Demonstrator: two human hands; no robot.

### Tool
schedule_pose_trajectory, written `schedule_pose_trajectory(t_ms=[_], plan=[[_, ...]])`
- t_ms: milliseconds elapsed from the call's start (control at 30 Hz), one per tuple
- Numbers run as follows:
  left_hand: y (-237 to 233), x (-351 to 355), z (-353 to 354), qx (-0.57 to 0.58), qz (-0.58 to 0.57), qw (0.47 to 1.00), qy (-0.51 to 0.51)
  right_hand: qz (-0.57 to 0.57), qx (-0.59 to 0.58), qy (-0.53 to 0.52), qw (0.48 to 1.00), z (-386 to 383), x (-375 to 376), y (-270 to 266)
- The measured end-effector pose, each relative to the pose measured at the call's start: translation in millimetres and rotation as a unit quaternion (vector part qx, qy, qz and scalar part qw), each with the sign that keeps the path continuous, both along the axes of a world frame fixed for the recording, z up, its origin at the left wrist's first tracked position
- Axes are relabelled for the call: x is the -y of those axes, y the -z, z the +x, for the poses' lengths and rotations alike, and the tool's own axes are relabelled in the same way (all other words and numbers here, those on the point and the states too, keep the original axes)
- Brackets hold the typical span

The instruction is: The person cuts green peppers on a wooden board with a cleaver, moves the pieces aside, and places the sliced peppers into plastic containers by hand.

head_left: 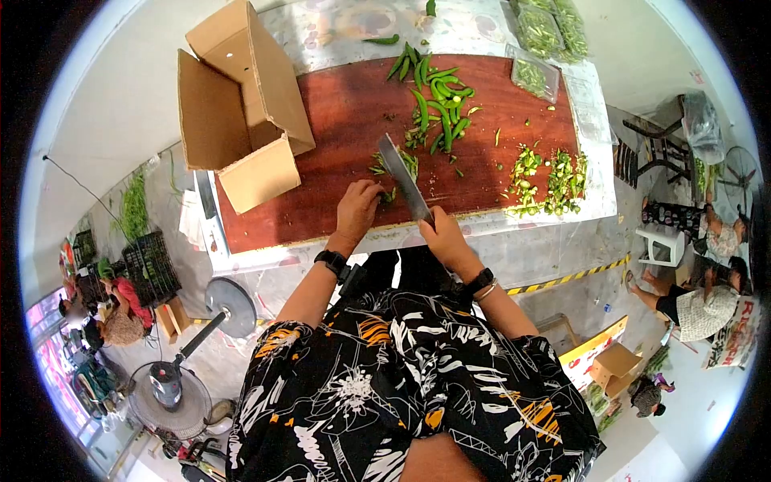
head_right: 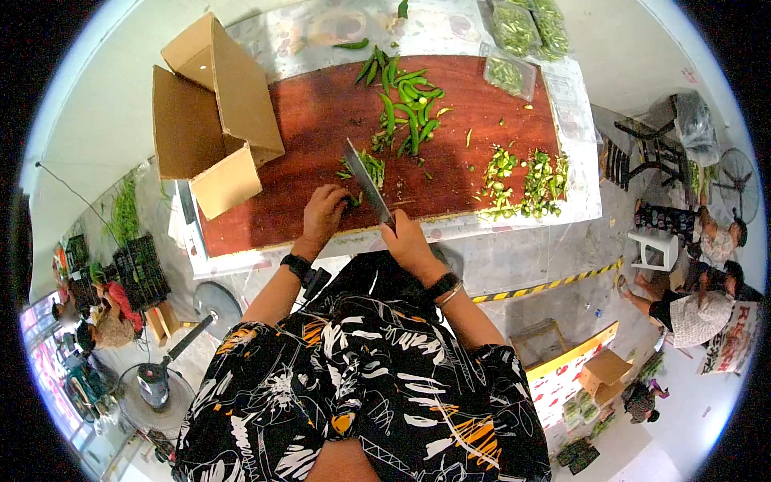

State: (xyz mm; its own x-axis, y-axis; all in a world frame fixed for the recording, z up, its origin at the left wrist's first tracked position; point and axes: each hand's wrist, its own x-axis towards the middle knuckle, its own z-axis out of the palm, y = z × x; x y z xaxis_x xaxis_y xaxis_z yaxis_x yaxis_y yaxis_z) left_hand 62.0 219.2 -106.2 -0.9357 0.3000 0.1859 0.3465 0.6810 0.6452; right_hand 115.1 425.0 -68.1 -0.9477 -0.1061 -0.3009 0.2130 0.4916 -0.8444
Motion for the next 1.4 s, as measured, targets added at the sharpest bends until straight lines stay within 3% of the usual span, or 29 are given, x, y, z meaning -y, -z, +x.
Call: schedule_pose_trajectory(t_ms=[333,400,667,833,1000,1400], plan=[[-5,-3,6,0.009,-0.028,0.999,-0.025,0.077,0.004,-0.068,0.995,3,14,-1],[-4,-4,6,-0.054,-0.019,0.998,-0.038,0.09,0.005,-0.083,0.992,2,15,-2],[6,-1,7,-0.066,0.005,0.997,-0.046,0.141,0.018,-0.115,0.983,-5,18,-10],[5,-3,7,-0.087,0.025,0.995,-0.05,0.143,0.014,-0.114,0.983,-18,32,4],[0,-2,8,-0.033,0.012,0.997,-0.063,0.113,-0.014,-0.097,0.989,-33,40,9],[6,1,8,-0.038,0.022,0.998,-0.053,0.14,0.053,-0.147,0.978,-19,20,-5]])
